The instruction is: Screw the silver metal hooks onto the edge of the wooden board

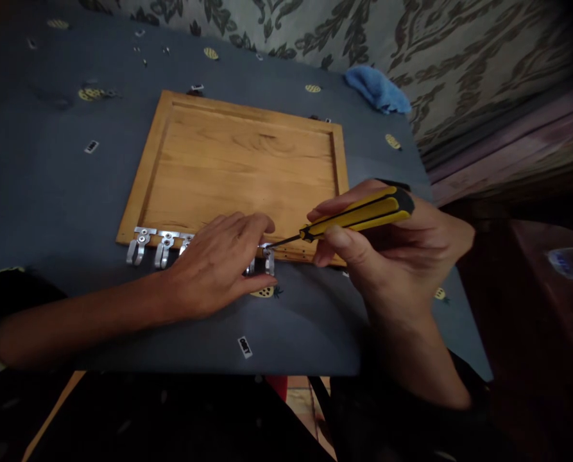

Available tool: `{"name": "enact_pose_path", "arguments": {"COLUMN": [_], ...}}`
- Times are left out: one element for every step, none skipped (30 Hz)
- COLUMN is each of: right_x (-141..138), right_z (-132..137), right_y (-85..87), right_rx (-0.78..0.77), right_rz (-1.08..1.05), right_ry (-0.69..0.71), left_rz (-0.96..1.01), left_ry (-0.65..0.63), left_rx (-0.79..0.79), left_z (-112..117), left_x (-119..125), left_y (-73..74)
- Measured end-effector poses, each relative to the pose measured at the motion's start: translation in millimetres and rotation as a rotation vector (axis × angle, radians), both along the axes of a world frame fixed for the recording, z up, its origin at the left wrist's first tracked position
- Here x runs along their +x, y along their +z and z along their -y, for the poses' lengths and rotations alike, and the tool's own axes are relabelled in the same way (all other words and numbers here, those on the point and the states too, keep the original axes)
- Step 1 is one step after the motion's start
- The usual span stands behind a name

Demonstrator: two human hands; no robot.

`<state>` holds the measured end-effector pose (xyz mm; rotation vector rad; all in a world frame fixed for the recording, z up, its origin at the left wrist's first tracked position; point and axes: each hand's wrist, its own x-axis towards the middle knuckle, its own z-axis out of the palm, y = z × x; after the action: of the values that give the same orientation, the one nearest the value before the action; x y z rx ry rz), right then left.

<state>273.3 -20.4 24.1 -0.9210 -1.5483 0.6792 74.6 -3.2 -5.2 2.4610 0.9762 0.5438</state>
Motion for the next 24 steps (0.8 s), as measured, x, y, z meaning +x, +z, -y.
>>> {"name": "enact_pose_path", "arguments": {"right_x": [-1, -1, -1, -2, -2, -2, -2, -3, -3, -4, -4, -5, -6, -7, -8, -8, -9, -8, -8, -7, -6, -5, -5, -4], "right_z": [0, -1, -1, -1, 0, 1, 1, 2, 3, 3, 3, 2, 2, 1, 1, 0, 0, 0, 1, 1, 1, 2, 2, 2], "right_y": [-0.8, -1.9, -3.1, -4.6, -6.2, -7.8, -9.4, -10.8, -11.9, -12.4, -12.4, -11.9, -10.8, -9.6, -8.4, -7.5, -7.1, -7.2, -7.8, -8.8, -10.0, -11.1, -12.2, -13.0], "right_rx": [0.03, 0.066, 0.097, 0.124, 0.141, 0.153, 0.161, 0.163, 0.172, 0.195, 0.219, 0.233, 0.24, 0.244, 0.242, 0.227, 0.215, 0.213, 0.218, 0.224, 0.234, 0.249, 0.265, 0.273], "right_rz": [0.016, 0.036, 0.06, 0.085, 0.111, 0.133, 0.15, 0.168, 0.18, 0.178, 0.155, 0.114, 0.06, -0.001, -0.057, -0.086, -0.084, -0.053, -0.002, 0.061, 0.123, 0.17, 0.201, 0.217], "right_ry": [-0.021, -0.049, -0.078, -0.106, -0.133, -0.161, -0.19, -0.21, -0.226, -0.24, -0.256, -0.28, -0.318, -0.366, -0.411, -0.434, -0.434, -0.417, -0.39, -0.357, -0.331, -0.318, -0.314, -0.311], "left_rz": [0.003, 0.005, 0.006, 0.006, 0.003, 0.002, 0.001, 0.002, 0.004, 0.005, 0.004, 0.001, 0.001, 0.004, 0.006, 0.008, 0.008, 0.005, -0.001, -0.006, -0.009, -0.011, -0.013, -0.013], "left_ry": [-0.002, -0.003, -0.004, -0.004, -0.004, -0.003, -0.003, -0.003, -0.001, 0.001, 0.001, 0.001, -0.001, -0.004, -0.007, -0.009, -0.007, -0.005, -0.003, -0.001, 0.001, 0.002, 0.002, 0.002], "left_rx": [0.008, 0.014, 0.018, 0.019, 0.017, 0.013, 0.009, 0.005, 0.003, 0.003, 0.004, 0.005, 0.008, 0.012, 0.013, 0.014, 0.013, 0.01, 0.005, 0.001, -0.002, -0.004, -0.007, -0.009], "left_z": [0, 0, 0, 0, 0, 0, 0, 0, 0, 0, 0, 0, 0, 0, 0, 0, 0, 0, 0, -1, -1, -1, -1, -1], "left_x": [0, 0, 0, 0, 0, 0, 0, 0, 0, 0, 0, 0, 0, 0, 0, -1, -1, -1, -1, -1, 0, 0, 0, 0], "left_y": [0.0, 0.0, 0.0, 0.0, 0.1, 0.1, 0.1, 0.1, 0.0, -0.1, -0.3, -0.5, -0.6, -0.8, -0.9, -0.9, -0.8, -0.6, -0.3, 0.0, 0.3, 0.6, 0.8, 0.9]}}
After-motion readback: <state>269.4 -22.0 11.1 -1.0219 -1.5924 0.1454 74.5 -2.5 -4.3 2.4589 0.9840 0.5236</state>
